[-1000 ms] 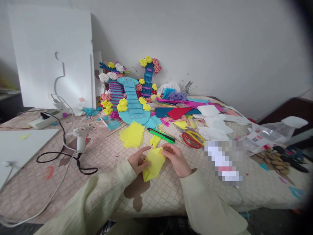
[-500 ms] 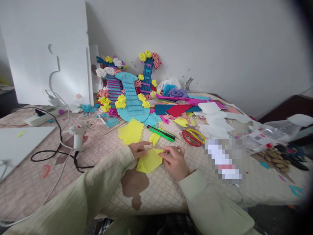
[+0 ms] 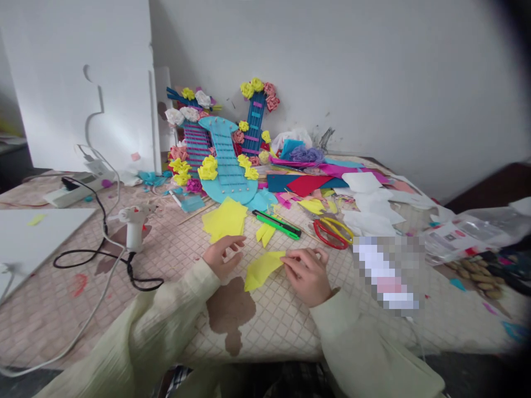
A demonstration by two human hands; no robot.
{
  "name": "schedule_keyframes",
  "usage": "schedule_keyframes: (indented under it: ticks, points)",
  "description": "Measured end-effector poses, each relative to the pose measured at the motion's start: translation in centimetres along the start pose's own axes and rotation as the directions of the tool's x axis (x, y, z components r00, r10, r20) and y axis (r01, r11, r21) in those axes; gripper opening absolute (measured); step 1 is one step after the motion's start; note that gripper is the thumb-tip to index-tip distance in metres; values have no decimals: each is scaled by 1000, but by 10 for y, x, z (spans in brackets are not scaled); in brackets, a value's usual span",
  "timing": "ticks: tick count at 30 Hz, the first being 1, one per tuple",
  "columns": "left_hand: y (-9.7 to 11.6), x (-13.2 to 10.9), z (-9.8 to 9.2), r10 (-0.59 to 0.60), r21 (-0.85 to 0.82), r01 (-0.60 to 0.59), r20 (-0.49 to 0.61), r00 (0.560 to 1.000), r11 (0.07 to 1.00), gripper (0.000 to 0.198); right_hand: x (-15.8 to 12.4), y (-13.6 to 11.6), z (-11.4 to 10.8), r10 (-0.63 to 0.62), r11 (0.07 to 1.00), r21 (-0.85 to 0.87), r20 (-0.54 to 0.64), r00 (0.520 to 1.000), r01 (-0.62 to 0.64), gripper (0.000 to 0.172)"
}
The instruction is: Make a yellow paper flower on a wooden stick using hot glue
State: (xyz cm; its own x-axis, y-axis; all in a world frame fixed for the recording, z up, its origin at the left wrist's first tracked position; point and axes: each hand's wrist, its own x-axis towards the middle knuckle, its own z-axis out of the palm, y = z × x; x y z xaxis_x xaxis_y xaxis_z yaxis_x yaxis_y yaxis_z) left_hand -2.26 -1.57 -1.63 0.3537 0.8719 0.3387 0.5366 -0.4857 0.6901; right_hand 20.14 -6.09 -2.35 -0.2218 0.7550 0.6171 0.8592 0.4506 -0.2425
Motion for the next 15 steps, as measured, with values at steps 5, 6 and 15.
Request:
schedule_keyframes:
  ticks: [5,6,15]
  points:
    - [16,-16,-4,237,136,-225,-74,969,965,29,-7,-1,-7,5,993,-115,-51,999,-11,15]
    - [18,-21,-1,261,182,-247,-53,964,952,32,-10,-1,-7,11,992,-122,-43,999,-16,15]
    - [18,-28,25,330,352,-340,92,940,872,10,-22,-5,-11,45,999,-28,126,991,-41,14]
